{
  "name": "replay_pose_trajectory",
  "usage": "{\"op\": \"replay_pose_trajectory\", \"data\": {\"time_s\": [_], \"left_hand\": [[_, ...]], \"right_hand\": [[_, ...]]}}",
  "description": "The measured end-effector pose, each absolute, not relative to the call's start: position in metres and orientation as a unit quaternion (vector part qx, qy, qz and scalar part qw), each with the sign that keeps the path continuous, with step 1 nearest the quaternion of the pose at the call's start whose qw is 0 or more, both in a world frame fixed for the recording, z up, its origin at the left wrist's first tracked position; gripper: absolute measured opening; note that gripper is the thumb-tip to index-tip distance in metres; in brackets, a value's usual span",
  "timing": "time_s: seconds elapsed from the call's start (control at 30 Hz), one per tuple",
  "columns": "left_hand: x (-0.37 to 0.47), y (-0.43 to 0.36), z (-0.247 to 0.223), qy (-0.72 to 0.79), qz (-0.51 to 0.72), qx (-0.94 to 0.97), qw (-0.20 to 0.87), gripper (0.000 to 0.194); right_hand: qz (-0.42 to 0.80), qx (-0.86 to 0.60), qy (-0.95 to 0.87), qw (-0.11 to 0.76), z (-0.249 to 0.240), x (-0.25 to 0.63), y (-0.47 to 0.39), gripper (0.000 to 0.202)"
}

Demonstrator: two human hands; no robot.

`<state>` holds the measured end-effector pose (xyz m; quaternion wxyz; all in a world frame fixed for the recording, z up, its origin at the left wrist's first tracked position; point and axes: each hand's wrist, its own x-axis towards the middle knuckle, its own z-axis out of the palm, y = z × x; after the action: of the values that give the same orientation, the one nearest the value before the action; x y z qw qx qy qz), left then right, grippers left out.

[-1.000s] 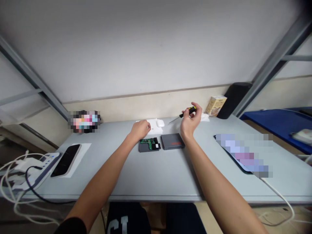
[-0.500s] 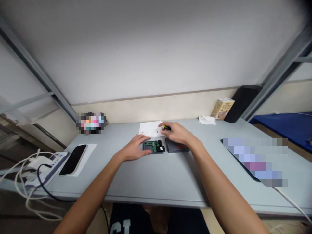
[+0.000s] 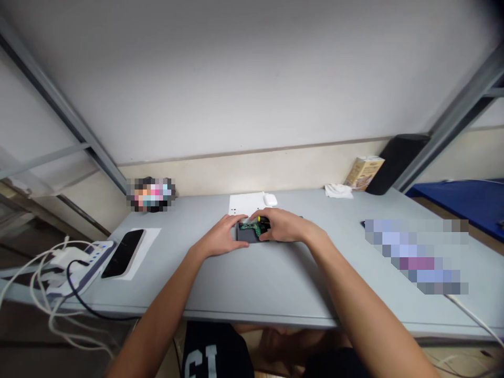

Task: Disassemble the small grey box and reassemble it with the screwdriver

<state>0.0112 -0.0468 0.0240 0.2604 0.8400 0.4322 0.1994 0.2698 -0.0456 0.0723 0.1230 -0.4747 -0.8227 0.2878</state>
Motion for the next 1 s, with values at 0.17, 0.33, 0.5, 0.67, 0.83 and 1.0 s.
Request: {"op": "replay_pose_trajectory", "data": {"time_s": [0.17,0.33,0.5,0.67,0.83,1.0], "left_hand": [[0.004,-0.044,0.024,0.449,0.201,0.831,0.258,0.089],[0.006,-0.043,0.026,0.449,0.203,0.833,0.251,0.089],[0.007,-0.045,0.031,0.45,0.197,0.836,0.245,0.083],[0.004,-0.044,0.031,0.439,0.2,0.848,0.222,0.077],[0.004,-0.046,0.034,0.42,0.207,0.861,0.198,0.057],[0.004,-0.046,0.036,0.422,0.204,0.864,0.186,0.05]], "right_hand": [[0.374,-0.46,-0.791,0.149,0.088,0.285,-0.055,0.054],[0.401,-0.401,-0.82,0.08,0.089,0.275,-0.069,0.066],[0.371,-0.399,-0.838,0.027,0.078,0.259,-0.075,0.075],[0.414,-0.383,-0.818,0.108,0.078,0.273,-0.067,0.064],[0.336,-0.483,-0.789,0.178,0.072,0.312,-0.048,0.065],[0.326,-0.547,-0.76,0.13,0.057,0.329,-0.034,0.07]]}}
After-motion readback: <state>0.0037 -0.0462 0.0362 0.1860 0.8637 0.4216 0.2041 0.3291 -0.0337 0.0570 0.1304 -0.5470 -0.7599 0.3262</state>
